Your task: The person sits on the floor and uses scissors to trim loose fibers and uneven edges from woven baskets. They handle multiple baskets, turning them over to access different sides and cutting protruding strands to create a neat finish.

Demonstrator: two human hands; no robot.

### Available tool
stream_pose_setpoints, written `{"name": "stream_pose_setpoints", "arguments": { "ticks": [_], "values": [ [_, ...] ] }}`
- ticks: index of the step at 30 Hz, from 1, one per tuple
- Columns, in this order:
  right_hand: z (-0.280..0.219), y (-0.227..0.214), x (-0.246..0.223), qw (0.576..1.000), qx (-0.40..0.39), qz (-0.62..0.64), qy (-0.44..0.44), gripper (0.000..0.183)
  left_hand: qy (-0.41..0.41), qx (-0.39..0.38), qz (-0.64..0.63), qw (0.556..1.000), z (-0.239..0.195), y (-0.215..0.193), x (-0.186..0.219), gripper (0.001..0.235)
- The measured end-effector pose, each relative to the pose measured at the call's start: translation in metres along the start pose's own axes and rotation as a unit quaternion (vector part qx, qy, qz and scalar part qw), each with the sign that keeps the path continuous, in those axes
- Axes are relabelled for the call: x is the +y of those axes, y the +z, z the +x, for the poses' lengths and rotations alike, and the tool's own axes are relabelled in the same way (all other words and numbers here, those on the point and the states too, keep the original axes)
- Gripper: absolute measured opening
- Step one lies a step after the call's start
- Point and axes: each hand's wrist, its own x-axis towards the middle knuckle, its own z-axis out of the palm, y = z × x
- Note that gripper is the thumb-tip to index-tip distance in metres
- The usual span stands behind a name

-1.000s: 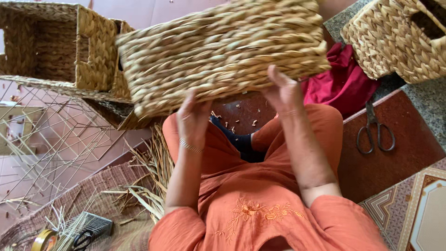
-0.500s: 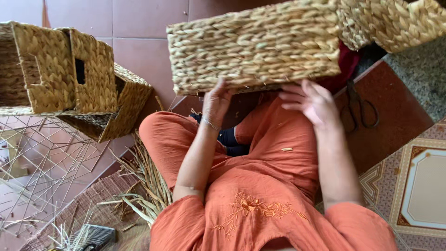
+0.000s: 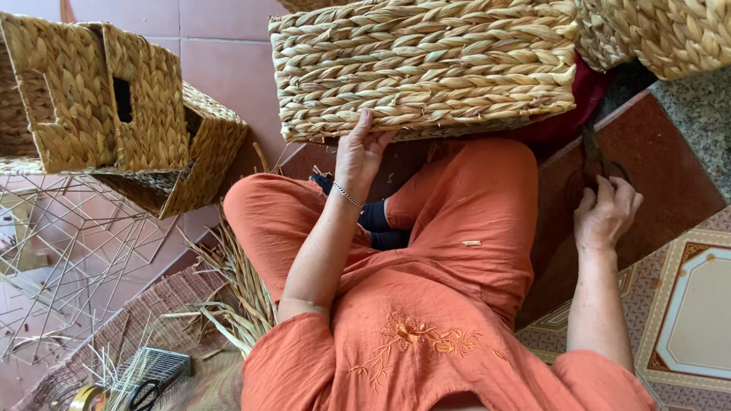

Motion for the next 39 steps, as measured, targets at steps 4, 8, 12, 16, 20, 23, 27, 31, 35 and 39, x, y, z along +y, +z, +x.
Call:
{"name": "stream_pose_setpoints", "arguments": {
  "ticks": [4,8,12,16,20,23,27,31,35,39],
  "values": [
    [0.001,-0.003,0.005,1.000,-0.015,-0.012,-0.001,0.029,-0.041,-0.014,0.006,0.999,-0.021,0.017,0.013,0.030],
    [0.003,-0.010,0.016,0.999,-0.036,0.022,0.023,0.026,-0.074,-0.042,0.055,0.995,-0.041,0.033,0.020,0.032],
    [0.008,-0.013,0.022,0.996,-0.064,0.031,0.061,0.030,-0.056,-0.059,0.245,0.966,-0.059,0.032,0.019,0.030],
    [0.014,-0.015,0.019,0.940,-0.090,0.253,0.212,0.044,0.038,-0.109,0.372,0.921,-0.071,0.034,0.003,0.026],
    [0.033,-0.043,-0.006,0.853,-0.068,0.406,0.320,0.054,-0.085,-0.071,0.297,0.948,-0.076,0.052,-0.002,0.028],
    [0.053,-0.084,-0.047,0.832,-0.073,0.514,0.194,0.055,-0.166,-0.007,0.157,0.974,-0.070,0.073,-0.021,0.027],
    [0.096,-0.150,-0.092,0.751,-0.245,0.609,0.069,0.076,-0.187,0.023,0.068,0.980,-0.060,0.086,-0.043,0.025],
    [0.140,-0.149,-0.123,0.706,-0.414,0.574,-0.014,0.085,-0.161,0.040,0.033,0.986,-0.057,0.084,-0.062,0.017],
    [0.159,-0.113,-0.138,0.707,-0.526,0.473,0.001,0.069,-0.131,0.067,0.022,0.989,-0.054,0.074,-0.076,0.011],
    [0.177,-0.098,-0.147,0.755,-0.540,0.367,-0.062,0.061,-0.108,0.056,0.024,0.992,-0.054,0.067,-0.084,0.010]
  ]
}}
